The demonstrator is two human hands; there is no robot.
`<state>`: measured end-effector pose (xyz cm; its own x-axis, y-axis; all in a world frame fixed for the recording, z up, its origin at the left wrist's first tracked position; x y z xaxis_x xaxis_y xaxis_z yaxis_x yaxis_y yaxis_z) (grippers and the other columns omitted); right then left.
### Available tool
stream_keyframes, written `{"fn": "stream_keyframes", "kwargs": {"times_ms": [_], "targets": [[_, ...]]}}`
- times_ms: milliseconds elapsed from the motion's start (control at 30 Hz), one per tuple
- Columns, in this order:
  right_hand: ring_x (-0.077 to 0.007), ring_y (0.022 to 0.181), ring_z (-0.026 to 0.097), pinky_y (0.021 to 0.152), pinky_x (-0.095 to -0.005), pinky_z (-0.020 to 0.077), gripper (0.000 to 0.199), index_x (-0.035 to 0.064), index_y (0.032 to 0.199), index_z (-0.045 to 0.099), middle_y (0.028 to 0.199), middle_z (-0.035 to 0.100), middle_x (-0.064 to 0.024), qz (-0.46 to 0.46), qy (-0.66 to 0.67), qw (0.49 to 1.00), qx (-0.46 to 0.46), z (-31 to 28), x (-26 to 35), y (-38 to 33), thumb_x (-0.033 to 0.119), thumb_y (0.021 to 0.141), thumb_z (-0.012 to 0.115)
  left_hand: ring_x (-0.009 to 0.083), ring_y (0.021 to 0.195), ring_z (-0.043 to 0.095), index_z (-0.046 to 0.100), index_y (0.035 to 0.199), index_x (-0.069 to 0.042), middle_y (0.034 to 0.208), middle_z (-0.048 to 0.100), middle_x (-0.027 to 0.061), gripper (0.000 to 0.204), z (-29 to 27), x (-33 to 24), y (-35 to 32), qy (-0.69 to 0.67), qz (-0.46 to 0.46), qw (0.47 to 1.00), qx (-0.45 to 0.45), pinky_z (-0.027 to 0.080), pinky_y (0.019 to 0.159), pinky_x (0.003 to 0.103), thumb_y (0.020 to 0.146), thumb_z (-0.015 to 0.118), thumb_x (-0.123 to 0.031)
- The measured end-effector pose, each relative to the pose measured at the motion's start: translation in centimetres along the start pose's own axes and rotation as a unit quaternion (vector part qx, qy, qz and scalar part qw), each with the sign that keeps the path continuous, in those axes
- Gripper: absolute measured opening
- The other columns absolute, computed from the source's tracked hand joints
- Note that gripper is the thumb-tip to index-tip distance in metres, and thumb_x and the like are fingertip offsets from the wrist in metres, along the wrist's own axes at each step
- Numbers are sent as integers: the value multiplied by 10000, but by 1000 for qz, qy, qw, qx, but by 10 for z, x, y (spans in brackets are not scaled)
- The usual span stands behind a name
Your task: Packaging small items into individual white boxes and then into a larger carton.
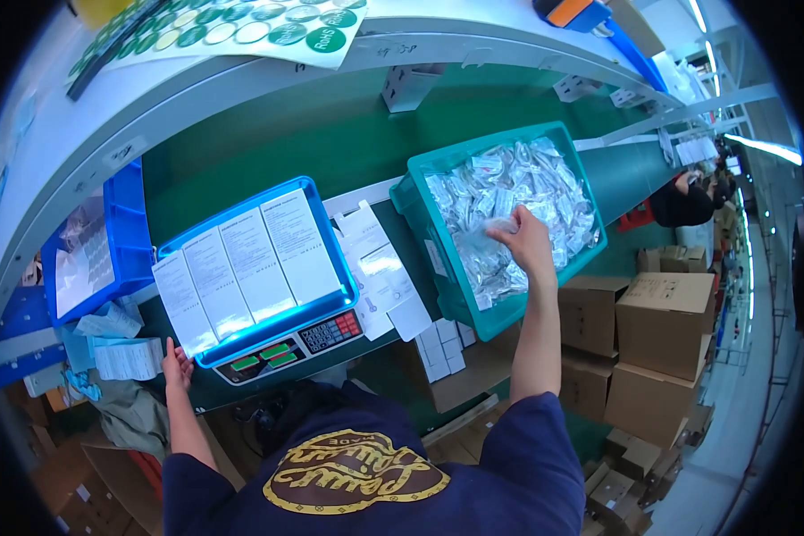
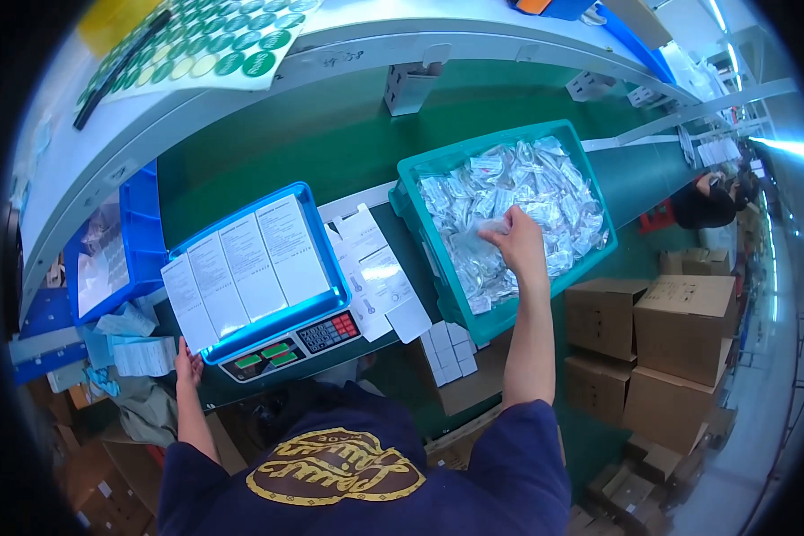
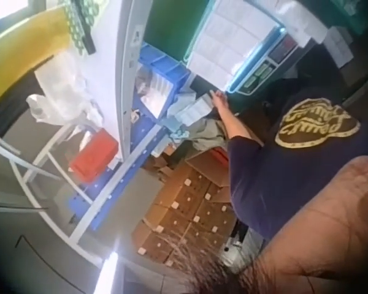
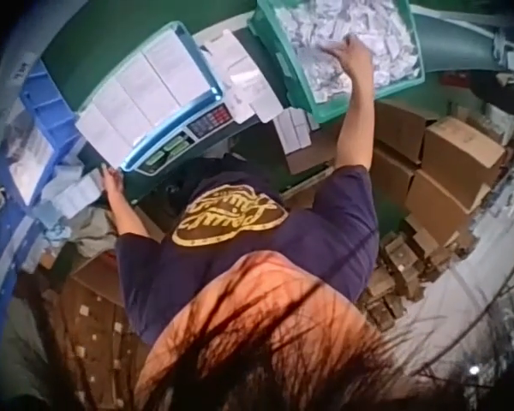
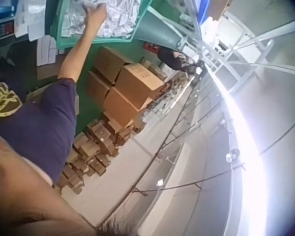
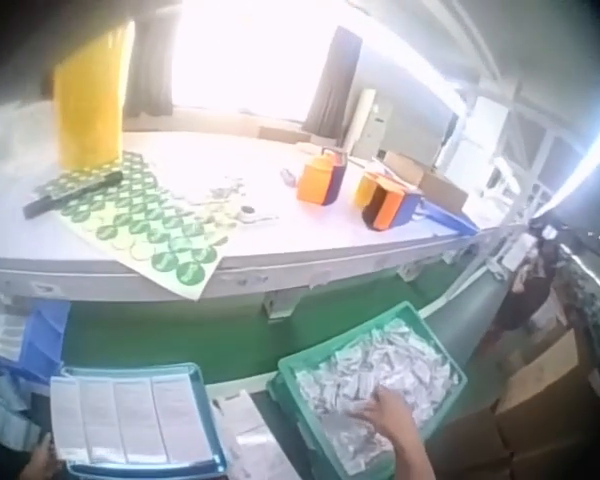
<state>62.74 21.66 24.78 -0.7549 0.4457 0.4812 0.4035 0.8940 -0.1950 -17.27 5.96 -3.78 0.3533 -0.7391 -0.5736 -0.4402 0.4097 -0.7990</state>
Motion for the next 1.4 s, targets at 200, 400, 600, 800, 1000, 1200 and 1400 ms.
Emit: {"fn": "stream_keyframes", "kwargs": {"times_ms": [200, 400, 600, 800, 1000, 1200, 1400], "targets": [[-253, 794, 640, 730, -362, 496, 335, 26, 1028, 598, 836, 653, -137, -82, -10, 995, -50, -13, -28, 31, 257, 823, 727, 76, 523, 561, 627, 871, -149, 663, 608, -47, 401, 4, -7, -4, 16, 8, 999, -35, 324, 379, 181, 928, 557, -540], [-145, 879, 650, 760, -282, 524, 368, 32, 1164, 602, 962, 682, -49, -216, 344, 891, -201, -14, 69, 153, 198, 858, 724, 160, 718, 682, 642, 1127, -70, 963, 703, 41, 429, -15, 8, 24, -60, 53, 997, -8, 494, 446, 261, 955, 551, -453], [-314, 996, 652, 848, -414, 520, 348, 62, 1095, 612, 1049, 673, -149, -268, 95, 909, -304, 55, 158, 258, 197, 786, 698, 233, 863, 689, 615, 1189, -7, 1033, 685, 96, 324, -13, 9, 10, -91, 92, 991, -26, 574, 691, 329, 967, 552, -235], [-258, 1240, 445, 1040, -367, 366, 474, 90, 1339, 403, 1336, 456, -131, -504, 259, 812, -136, 141, 149, 307, 286, 928, 533, 240, 907, 682, 613, 1187, 45, 1066, 678, 123, 324, 2, 1, -4, -67, 130, 988, -40, 562, 765, 340, 953, 551, -171], [-259, 1291, 393, 1081, -365, 329, 469, 106, 1393, 356, 1421, 397, -135, -590, 325, 738, -29, 149, 141, 295, 338, 995, 443, 240, 910, 683, 609, 1185, 69, 1088, 675, 125, 354, -7, -1, -3, -67, 129, 989, -19, 562, 770, 346, 953, 559, -195], [-393, 1000, 622, 864, -485, 512, 330, 101, 1072, 637, 1098, 656, -188, -411, -49, 902, -125, 121, 189, 227, 337, 932, 453, 163, 777, 661, 644, 1064, -10, 936, 678, 60, 284, 4, -35, -21, -38, 148, 986, -71, 528, 654, 260, 974, 546, -262], [-436, 766, 619, 673, -484, 485, 319, 3, 830, 636, 817, 629, -254, -249, 146, 955, -71, 65, 211, 94, 270, 910, 480, 58, 723, 500, 609, 983, -41, 793, 550, 14, 186, 36, -175, -207, 135, 441, 863, -208, 406, 602, 216, 998, 493, -186]]}}
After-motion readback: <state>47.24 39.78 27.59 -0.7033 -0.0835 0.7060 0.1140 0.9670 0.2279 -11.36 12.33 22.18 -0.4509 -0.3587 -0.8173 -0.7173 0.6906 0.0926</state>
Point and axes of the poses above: each hand's wrist, its own y-axis towards the middle knuckle, its own z-axis out of the palm, x = y × z, the point moved 7 cm from there along y, towards the middle knuckle
